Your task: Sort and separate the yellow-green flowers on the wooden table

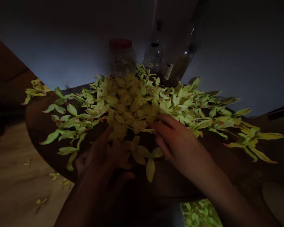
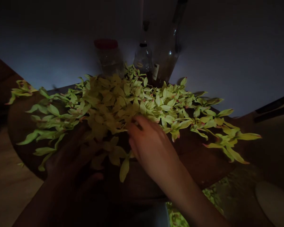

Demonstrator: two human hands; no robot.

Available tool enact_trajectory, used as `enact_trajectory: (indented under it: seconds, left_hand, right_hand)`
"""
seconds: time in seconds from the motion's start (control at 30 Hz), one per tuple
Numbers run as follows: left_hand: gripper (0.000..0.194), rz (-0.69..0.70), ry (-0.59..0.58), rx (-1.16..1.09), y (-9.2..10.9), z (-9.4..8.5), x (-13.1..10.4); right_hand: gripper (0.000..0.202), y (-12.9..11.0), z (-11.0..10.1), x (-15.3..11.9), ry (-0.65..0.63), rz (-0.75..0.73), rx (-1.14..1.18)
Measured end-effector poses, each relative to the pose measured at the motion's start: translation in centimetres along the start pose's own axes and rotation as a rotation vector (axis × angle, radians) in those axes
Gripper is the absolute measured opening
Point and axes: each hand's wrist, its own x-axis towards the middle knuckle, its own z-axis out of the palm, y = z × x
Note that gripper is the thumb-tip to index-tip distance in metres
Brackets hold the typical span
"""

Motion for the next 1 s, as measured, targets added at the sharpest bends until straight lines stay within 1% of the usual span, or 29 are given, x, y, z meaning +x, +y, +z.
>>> enact_trajectory:
  seconds: [0.07, 0.13, 0.2, 0.23, 0.3, 0.4, 0.47, 0.6, 0.67, 0.7, 0.77, 0.83, 0.9, 1.0]
  left_hand:
    - [0.064, -0.024, 0.007, -0.002, -0.2, 0.1, 0.6]
    - [0.076, -0.018, -0.027, 0.021, -0.1, 0.1, 1.4]
    - [0.088, -0.006, -0.077, 0.061, 0.3, 0.1, 2.1]
    - [0.090, 0.000, -0.097, 0.077, 0.6, 0.2, 2.3]
    - [0.086, 0.008, -0.132, 0.096, 1.3, 0.3, 2.7]
    - [0.071, 0.023, -0.169, 0.091, 1.8, 0.5, 2.6]
    - [0.069, 0.037, -0.135, 0.045, 1.5, 0.4, 2.4]
    - [0.087, 0.043, 0.027, -0.072, 0.3, -0.3, 3.2]
    - [0.089, 0.033, 0.029, -0.061, 0.3, -0.4, 4.0]
    - [0.087, 0.029, -0.003, -0.040, 0.6, -0.4, 4.4]
    - [0.081, 0.025, -0.108, 0.004, 1.5, 0.0, 4.9]
    - [0.076, 0.024, -0.181, 0.027, 2.6, 0.7, 5.0]
    - [0.069, 0.018, -0.172, 0.020, 3.4, 1.3, 4.8]
    - [0.060, 0.012, -0.115, -0.005, 3.8, 1.8, 4.2]
  right_hand:
    - [0.022, 0.4, 0.1, -0.1, 0.067, -0.014, 0.077]
    - [0.020, 0.7, 0.1, 0.0, 0.156, -0.046, 0.118]
    - [0.016, 0.8, 0.1, 0.2, 0.276, -0.065, 0.164]
    - [0.014, 0.9, 0.0, 0.4, 0.342, -0.053, 0.207]
    - [0.012, 0.9, -0.4, 0.8, 0.441, 0.026, 0.348]
    - [0.021, 1.0, -1.0, 1.1, 0.490, 0.194, 0.564]
    - [0.023, 1.2, -1.4, 1.0, 0.513, 0.251, 0.638]
    - [0.020, 1.8, -2.1, 0.4, 0.629, 0.275, 0.719]
    - [0.021, 2.3, -2.3, -0.2, 0.674, 0.308, 0.725]
    - [0.021, 2.6, -2.5, -0.6, 0.678, 0.324, 0.708]
    - [0.020, 3.2, -2.7, -1.8, 0.632, 0.361, 0.648]
    - [0.018, 3.7, -2.8, -3.4, 0.518, 0.375, 0.563]
    - [0.014, 4.0, -2.6, -5.2, 0.341, 0.311, 0.468]
    - [0.020, 3.7, -2.0, -7.8, 0.055, 0.123, 0.336]
